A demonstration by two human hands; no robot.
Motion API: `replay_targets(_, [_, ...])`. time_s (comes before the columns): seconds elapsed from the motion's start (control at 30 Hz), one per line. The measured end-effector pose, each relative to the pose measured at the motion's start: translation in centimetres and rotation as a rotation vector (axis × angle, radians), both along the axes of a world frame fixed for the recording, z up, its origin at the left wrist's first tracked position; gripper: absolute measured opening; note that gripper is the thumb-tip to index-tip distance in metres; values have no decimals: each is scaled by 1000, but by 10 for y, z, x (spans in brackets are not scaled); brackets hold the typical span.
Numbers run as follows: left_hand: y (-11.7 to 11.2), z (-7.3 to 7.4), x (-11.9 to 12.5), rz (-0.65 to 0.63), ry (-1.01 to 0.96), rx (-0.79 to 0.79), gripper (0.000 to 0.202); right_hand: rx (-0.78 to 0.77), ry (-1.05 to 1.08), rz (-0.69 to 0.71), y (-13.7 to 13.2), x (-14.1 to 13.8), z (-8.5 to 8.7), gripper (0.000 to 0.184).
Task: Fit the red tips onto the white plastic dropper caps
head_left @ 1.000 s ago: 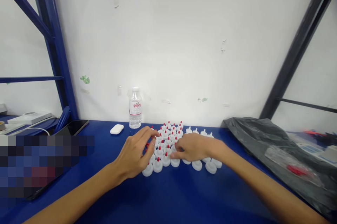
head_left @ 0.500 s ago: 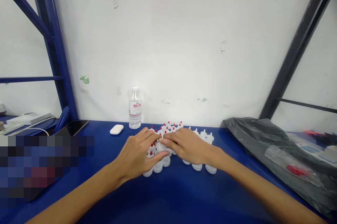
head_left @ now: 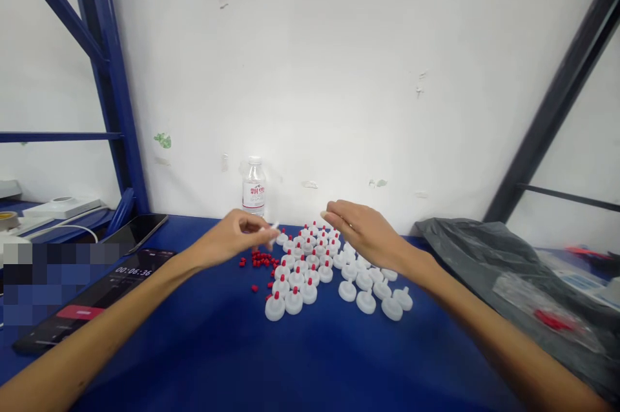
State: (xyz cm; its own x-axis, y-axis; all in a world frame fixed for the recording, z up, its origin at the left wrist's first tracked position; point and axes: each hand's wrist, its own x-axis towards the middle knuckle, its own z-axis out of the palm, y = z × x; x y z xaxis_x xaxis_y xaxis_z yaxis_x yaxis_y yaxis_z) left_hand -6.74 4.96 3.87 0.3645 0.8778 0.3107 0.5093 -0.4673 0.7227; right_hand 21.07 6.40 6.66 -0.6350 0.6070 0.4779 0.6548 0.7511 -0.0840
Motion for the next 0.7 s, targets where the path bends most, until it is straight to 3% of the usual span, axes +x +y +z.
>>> replay_targets(0.07, [10,-6,-9,266,-37,171,41,-6,-112,18,5,-3,-6,36])
replay_targets(0.13, [17,-12,-14,451,-13,246,50,1,-235,84,5,-14,-17,32])
replay_targets(0.23, [19,-17,-15,572,73,314,56,65,-356,164,0,-44,-30,32])
replay_targets(0.43, [15,-22,-13,549,243,459,51,27,-450,179,5,-82,-28,38])
replay_targets(0.6, [11,-29,-6,355,462,723,37,48,-315,-14,11,-65,-16,50])
replay_targets(0.7, [4,-32,6,279,478,815,33,5,-291,-24,8,-52,-9,52])
